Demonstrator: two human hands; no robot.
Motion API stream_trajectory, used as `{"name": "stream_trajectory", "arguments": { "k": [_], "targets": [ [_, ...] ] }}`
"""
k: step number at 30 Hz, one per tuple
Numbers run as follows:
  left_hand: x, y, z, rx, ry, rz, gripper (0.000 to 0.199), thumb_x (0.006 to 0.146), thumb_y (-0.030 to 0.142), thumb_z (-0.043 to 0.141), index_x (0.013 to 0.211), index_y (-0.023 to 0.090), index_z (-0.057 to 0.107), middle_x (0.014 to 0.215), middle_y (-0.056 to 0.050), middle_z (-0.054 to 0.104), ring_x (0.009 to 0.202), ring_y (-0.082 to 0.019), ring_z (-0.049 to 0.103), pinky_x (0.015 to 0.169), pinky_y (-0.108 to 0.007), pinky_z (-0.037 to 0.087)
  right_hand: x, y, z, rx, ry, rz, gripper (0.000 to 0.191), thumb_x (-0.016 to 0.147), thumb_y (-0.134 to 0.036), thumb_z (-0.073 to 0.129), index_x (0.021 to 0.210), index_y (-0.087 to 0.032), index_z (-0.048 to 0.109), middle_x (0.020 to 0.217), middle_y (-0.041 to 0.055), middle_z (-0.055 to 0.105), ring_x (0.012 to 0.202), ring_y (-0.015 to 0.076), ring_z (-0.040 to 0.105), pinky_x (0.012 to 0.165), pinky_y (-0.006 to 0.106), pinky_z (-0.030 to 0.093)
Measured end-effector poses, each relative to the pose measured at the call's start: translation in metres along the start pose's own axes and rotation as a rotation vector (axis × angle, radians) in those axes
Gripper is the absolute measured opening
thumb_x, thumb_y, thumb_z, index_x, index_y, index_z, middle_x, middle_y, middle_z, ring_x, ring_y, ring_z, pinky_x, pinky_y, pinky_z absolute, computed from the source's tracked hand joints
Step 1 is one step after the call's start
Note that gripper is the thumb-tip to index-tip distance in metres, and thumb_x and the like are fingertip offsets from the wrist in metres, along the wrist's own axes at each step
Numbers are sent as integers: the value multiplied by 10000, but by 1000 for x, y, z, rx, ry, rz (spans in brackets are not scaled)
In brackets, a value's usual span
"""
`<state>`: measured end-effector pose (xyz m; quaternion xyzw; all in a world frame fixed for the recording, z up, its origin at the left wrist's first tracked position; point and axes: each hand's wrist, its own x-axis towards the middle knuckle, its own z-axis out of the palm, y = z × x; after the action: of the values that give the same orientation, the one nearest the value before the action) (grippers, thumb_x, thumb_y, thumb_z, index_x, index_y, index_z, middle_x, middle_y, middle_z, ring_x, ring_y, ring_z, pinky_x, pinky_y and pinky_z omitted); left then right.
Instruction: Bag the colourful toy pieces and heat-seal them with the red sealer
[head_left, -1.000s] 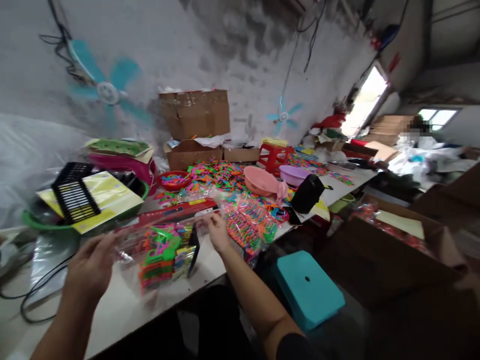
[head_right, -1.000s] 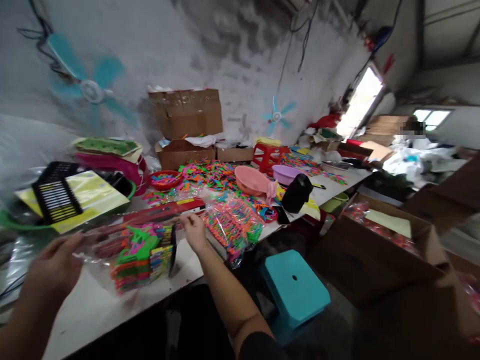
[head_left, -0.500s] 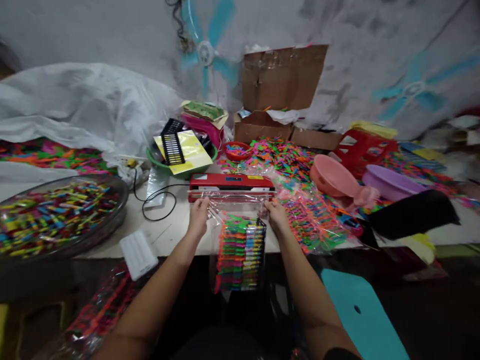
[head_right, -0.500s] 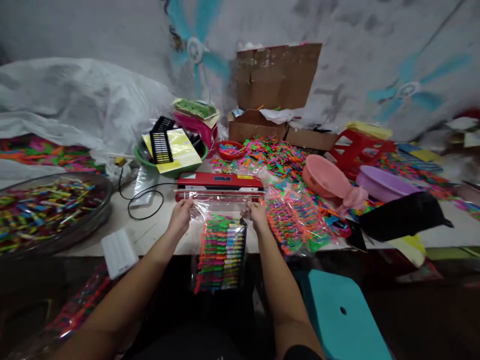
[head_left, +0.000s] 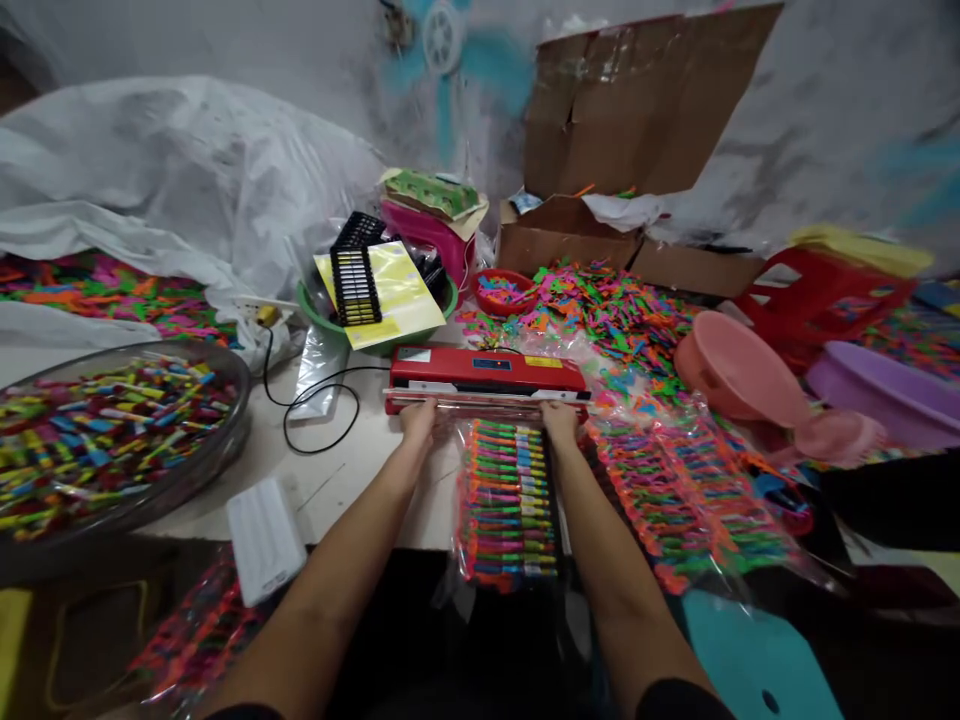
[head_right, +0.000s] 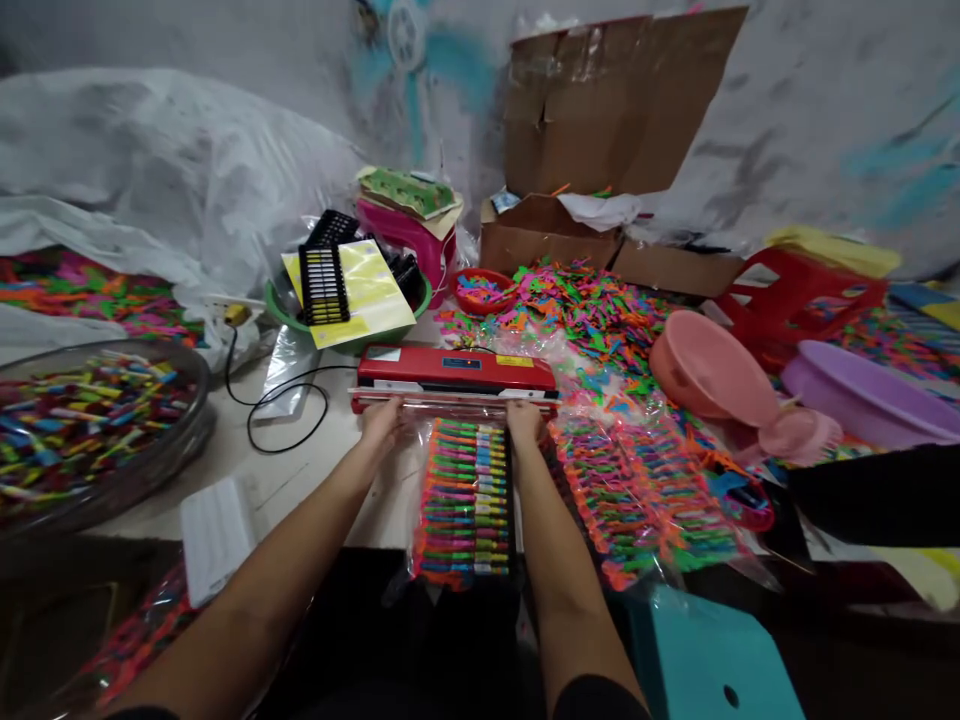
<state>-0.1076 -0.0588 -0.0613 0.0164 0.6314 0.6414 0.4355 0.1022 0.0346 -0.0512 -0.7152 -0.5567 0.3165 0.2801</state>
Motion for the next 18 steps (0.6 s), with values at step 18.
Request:
{"name": "stream_trajectory", "arguments": {
  "k": [18],
  "targets": [
    [6, 95, 22, 1561, -160, 609, 264, 745, 294, 616, 913, 100, 675, 1024, -211, 644, 1042, -344, 561, 912, -436, 392, 47, -67, -32, -840, -261, -227, 466, 834, -421, 431, 1110, -100, 625, 1152, 167, 599, 1070, 277, 551, 864, 336, 415]
  ]
}}
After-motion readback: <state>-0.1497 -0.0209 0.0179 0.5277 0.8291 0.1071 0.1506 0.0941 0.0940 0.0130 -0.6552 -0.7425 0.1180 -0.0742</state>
